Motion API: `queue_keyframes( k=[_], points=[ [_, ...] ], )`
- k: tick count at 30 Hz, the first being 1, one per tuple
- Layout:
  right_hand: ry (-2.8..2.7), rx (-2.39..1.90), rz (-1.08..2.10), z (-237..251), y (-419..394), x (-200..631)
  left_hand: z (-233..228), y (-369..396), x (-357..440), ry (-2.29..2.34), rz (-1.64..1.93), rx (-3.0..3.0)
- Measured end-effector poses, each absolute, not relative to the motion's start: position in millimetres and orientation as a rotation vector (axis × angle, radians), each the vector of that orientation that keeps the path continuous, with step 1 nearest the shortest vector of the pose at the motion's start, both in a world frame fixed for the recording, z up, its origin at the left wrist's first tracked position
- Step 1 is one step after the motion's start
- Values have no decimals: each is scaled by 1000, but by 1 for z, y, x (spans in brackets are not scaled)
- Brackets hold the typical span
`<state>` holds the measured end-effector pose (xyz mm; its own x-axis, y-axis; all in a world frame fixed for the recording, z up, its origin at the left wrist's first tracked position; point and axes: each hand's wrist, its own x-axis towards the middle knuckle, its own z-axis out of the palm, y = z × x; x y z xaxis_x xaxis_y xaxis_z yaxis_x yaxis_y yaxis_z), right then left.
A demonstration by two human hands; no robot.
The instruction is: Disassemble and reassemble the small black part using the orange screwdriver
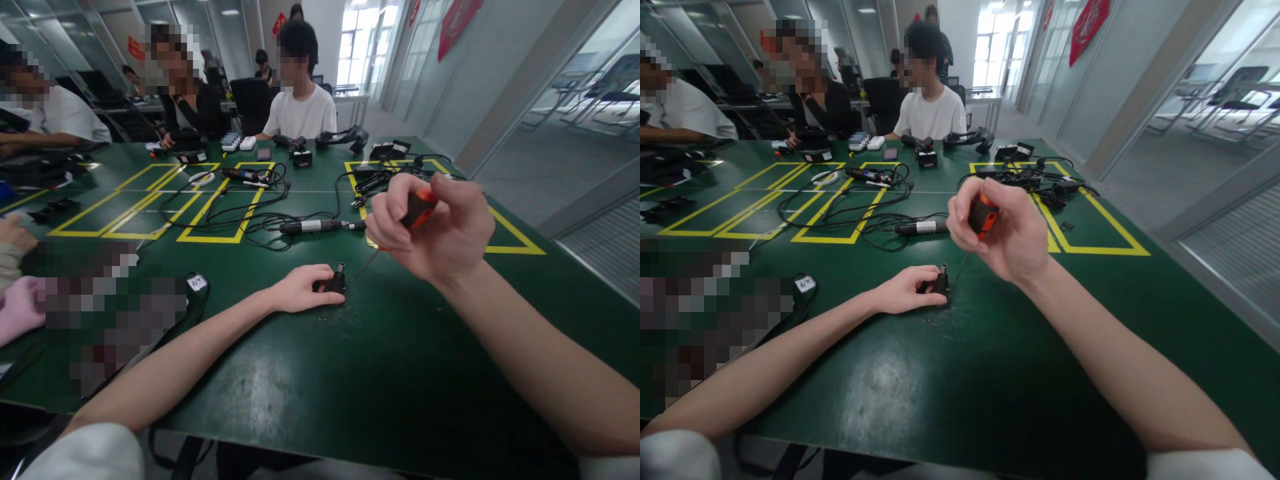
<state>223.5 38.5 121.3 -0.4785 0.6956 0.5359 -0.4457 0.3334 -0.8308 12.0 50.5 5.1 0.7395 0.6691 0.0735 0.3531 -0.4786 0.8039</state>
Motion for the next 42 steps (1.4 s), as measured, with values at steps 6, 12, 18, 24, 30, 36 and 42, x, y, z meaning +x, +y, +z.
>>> queue_keyframes(
  k=[6,12,18,24,30,36,42],
  points=[
    [-1850,-727,809,96,42,235,8,52,13,809,469,2055],
    [-2335,-1142,423,30,35,254,7,55,11,848,517,1845],
    [-2481,-1123,91,0,28,261,-2,59,3,912,551,1818],
    [-2329,-1005,37,4,18,251,-4,59,2,952,603,1841],
    [-2201,-880,292,9,5,224,4,53,4,903,580,1976],
    [-2272,-894,372,7,1,216,9,50,8,850,418,2073],
    [-2292,-903,390,5,0,217,13,49,9,853,406,2084]
  ],
)
